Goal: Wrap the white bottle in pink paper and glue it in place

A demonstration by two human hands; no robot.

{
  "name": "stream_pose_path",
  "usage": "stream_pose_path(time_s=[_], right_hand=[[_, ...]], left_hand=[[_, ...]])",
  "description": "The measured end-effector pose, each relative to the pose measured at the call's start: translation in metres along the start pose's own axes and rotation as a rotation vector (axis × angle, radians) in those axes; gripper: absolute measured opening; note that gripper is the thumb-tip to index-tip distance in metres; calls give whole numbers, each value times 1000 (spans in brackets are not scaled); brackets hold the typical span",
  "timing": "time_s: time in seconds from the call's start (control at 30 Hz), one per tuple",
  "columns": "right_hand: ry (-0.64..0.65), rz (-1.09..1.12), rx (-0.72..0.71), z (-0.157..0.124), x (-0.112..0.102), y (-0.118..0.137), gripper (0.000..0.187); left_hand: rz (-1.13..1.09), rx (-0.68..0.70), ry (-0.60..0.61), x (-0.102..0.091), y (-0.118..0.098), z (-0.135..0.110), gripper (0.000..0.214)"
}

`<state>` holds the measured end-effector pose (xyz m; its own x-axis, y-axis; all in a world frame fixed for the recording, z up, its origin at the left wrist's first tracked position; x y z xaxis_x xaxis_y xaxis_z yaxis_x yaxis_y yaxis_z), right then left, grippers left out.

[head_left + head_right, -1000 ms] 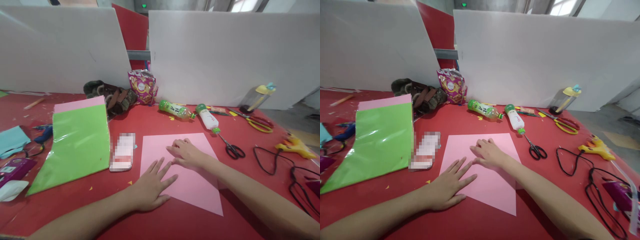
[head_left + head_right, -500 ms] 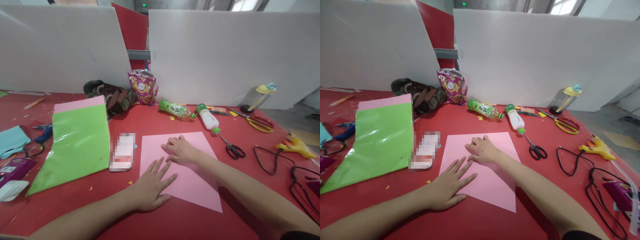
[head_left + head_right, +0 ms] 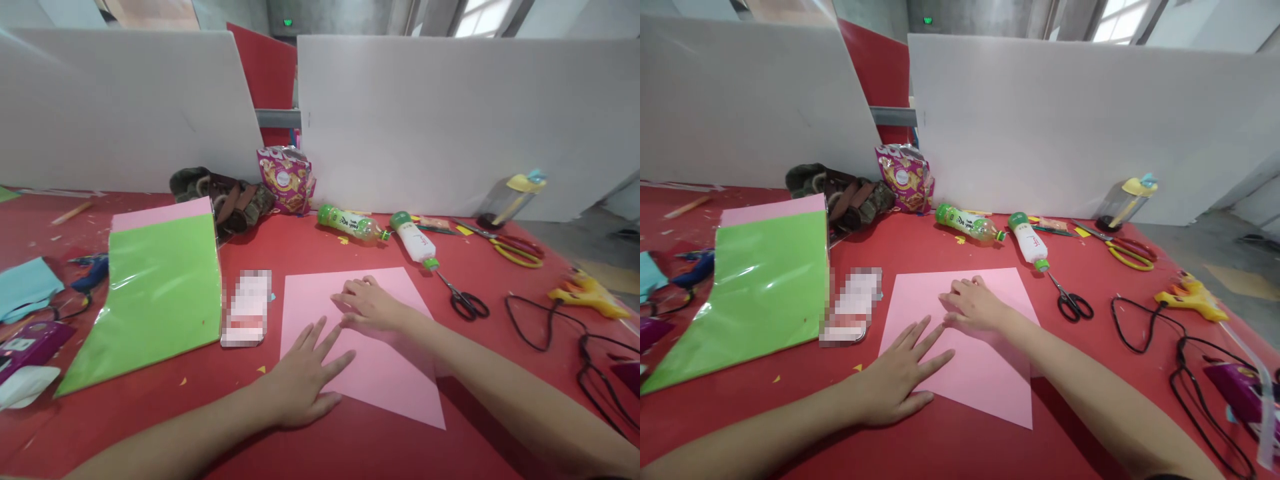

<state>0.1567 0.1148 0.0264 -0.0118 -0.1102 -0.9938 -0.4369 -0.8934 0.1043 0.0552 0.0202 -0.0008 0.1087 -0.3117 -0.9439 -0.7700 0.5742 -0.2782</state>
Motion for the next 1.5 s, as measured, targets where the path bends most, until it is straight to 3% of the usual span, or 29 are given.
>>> stream_pose_path(time_s=[0.2,0.47,0.9,1.2,1.33,1.5], right_hand=[[16,-70,11,-23,-1,-3,38],[-29,-2,90,-78,1,-13,33],[-78,-98,224,-152,-1,-17,31],[-125,-97,293,-155,-7,-6,30],[-95,-35,289,-150,-5,4,26],[-73,30,278,-142,-6,13,20]], left_hand=[[12,-4,9,0,0,-1,60],[29,-26,48,-1,0,0,59],[92,4,-19,-5,-2,-1,60],[269,71,-36,-5,-7,2,51],[194,150,-30,-16,-9,-9,59],[170,172,-14,-29,-10,-15,44]])
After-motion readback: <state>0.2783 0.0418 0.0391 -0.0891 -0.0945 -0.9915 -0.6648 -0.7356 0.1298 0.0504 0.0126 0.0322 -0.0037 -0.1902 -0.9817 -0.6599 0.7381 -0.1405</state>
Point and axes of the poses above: each hand's wrist, its own z-axis towards the middle knuckle, its own x-axis out of the palm, y = z × x, the point moved 6 cm from there along z, towards the middle knuckle, and after that the axes turned 11 degrees about -x, right-handed, at the moved point
